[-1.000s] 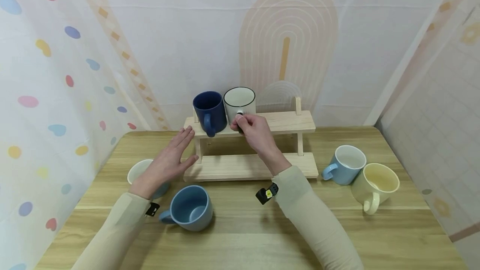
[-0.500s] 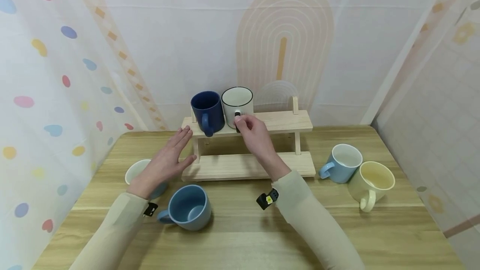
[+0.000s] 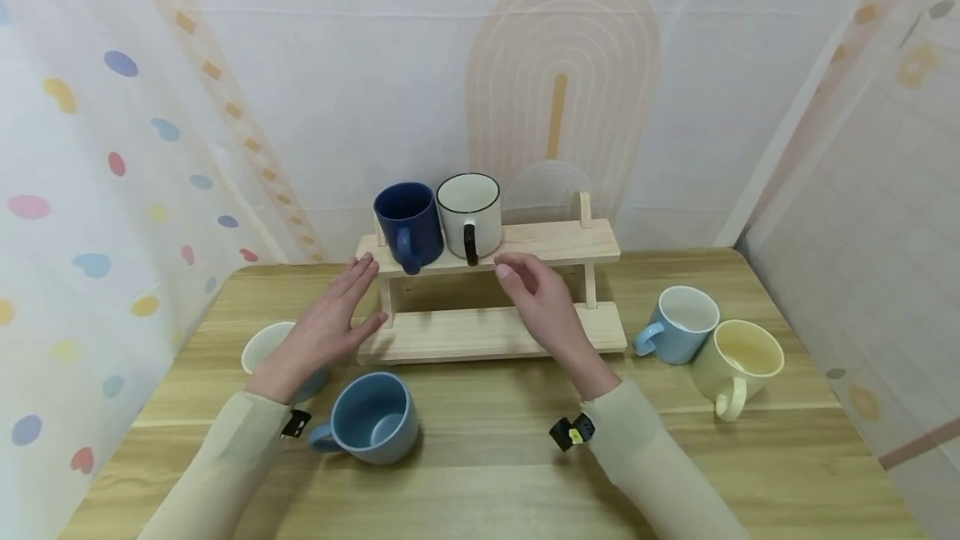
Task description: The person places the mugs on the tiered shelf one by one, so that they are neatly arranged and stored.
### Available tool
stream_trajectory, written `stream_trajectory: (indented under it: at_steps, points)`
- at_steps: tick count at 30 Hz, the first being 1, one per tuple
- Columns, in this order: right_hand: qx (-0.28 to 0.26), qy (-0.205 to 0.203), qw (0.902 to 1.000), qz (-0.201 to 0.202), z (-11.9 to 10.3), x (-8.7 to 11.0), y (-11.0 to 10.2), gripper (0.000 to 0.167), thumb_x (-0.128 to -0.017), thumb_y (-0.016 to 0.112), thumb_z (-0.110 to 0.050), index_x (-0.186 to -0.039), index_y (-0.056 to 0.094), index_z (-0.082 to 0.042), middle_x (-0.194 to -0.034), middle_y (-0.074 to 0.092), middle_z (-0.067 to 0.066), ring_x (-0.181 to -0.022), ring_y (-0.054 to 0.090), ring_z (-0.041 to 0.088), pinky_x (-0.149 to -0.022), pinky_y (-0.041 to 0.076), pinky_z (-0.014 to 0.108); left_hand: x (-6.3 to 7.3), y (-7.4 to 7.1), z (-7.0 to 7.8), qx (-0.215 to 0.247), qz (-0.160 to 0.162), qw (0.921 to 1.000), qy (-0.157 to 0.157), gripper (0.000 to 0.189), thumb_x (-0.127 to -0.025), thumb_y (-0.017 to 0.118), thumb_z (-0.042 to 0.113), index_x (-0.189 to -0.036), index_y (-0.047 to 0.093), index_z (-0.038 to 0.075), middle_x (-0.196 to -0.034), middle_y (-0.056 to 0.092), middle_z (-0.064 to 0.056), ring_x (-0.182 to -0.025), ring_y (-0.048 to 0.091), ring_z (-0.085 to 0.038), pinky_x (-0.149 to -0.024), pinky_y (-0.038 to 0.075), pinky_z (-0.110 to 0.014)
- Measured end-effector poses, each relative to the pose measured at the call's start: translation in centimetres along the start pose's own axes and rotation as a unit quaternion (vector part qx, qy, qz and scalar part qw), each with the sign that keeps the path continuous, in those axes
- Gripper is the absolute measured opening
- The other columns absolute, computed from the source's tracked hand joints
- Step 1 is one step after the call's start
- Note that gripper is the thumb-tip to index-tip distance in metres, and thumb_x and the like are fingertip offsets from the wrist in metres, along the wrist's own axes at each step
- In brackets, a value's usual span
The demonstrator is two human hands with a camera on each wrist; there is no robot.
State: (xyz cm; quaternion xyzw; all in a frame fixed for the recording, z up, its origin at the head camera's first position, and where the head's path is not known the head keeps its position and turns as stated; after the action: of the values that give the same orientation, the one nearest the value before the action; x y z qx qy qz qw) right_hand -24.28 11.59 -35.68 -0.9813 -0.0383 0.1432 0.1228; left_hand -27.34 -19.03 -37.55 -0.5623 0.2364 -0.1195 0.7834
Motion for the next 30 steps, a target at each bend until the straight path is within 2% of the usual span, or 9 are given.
stream_trajectory:
  at_steps: [3,6,11,19,23,27,30]
  points:
    - [0.014,-0.015,0.9997,0.012,0.4,1.3,-0.8,0.039,-0.110,0.054,-0.029,-0.137,0.062,-0.002,-0.133,0.067,0.012,-0.129,0.060,0.027,-0.109,0.048,0.041,0.1,0.0,-0.1,0.002,0.005,1.0000,0.003,0.076,-0.099,0.069,0.026,-0.157,0.033,-0.008,-0.168,0.023,-0.023,-0.156,0.018,-0.042,-0.123,0.021,-0.059]
    - [0.028,-0.025,0.9989,0.027,0.9,2.6,-1.8,0.035,-0.110,0.054,-0.024,-0.134,0.062,0.000,-0.130,0.068,0.014,-0.127,0.061,0.028,-0.105,0.049,0.028,0.0,0.1,-0.1,0.003,0.005,1.0000,0.004,0.076,-0.099,0.070,0.026,-0.157,0.033,-0.008,-0.168,0.023,-0.023,-0.155,0.018,-0.042,-0.123,0.022,-0.060]
    - [0.055,-0.012,0.9970,0.054,2.0,4.9,-4.0,0.035,-0.110,0.052,-0.026,-0.132,0.063,-0.001,-0.132,0.067,0.015,-0.125,0.061,0.022,-0.099,0.045,0.012,0.0,0.1,-0.1,0.006,0.003,1.0000,0.001,0.077,-0.099,0.070,0.026,-0.157,0.033,-0.007,-0.168,0.023,-0.023,-0.156,0.018,-0.042,-0.122,0.022,-0.060]
    - [0.090,-0.008,0.9909,0.100,2.9,8.3,-7.5,0.034,-0.111,0.050,-0.022,-0.131,0.065,0.002,-0.130,0.068,0.019,-0.115,0.058,-0.007,-0.095,0.045,0.008,0.1,0.0,0.0,0.012,0.006,0.9999,0.006,0.077,-0.098,0.070,0.025,-0.157,0.034,-0.008,-0.168,0.023,-0.024,-0.156,0.017,-0.043,-0.123,0.022,-0.060]
    - [0.105,0.000,0.9874,0.119,3.2,9.6,-8.9,0.034,-0.111,0.050,-0.020,-0.133,0.063,0.003,-0.130,0.067,0.021,-0.112,0.056,-0.011,-0.090,0.047,0.007,0.1,0.0,0.0,0.016,0.010,0.9998,0.011,0.077,-0.098,0.071,0.025,-0.157,0.034,-0.008,-0.167,0.024,-0.025,-0.155,0.018,-0.043,-0.122,0.023,-0.061]
    - [0.119,0.008,0.9852,0.123,3.7,10.6,-10.0,0.036,-0.111,0.049,-0.019,-0.135,0.062,0.004,-0.131,0.066,0.023,-0.113,0.054,-0.013,-0.091,0.044,0.006,0.1,0.0,0.0,0.017,0.009,0.9998,0.009,0.078,-0.097,0.072,0.025,-0.157,0.034,-0.008,-0.168,0.023,-0.024,-0.156,0.017,-0.043,-0.123,0.022,-0.060]
    - [0.140,0.025,0.9821,0.123,4.2,11.2,-10.8,0.037,-0.112,0.048,-0.023,-0.134,0.064,0.001,-0.132,0.067,0.016,-0.114,0.052,-0.015,-0.092,0.040,0.004,0.0,0.1,0.1,0.017,0.002,0.9998,0.002,0.079,-0.097,0.072,0.026,-0.158,0.033,-0.007,-0.168,0.022,-0.024,-0.156,0.016,-0.042,-0.123,0.022,-0.059]
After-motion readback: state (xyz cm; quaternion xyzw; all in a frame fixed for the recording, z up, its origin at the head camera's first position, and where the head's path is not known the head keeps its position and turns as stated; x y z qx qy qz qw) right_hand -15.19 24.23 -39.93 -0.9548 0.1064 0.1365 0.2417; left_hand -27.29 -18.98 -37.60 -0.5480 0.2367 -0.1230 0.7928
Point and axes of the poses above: each hand's wrist, its own x-axis away from the middle knuckle, its own y-axis out of the palm, z = x × y, the point moved 5 cm from there along -x, towards the middle knuckle
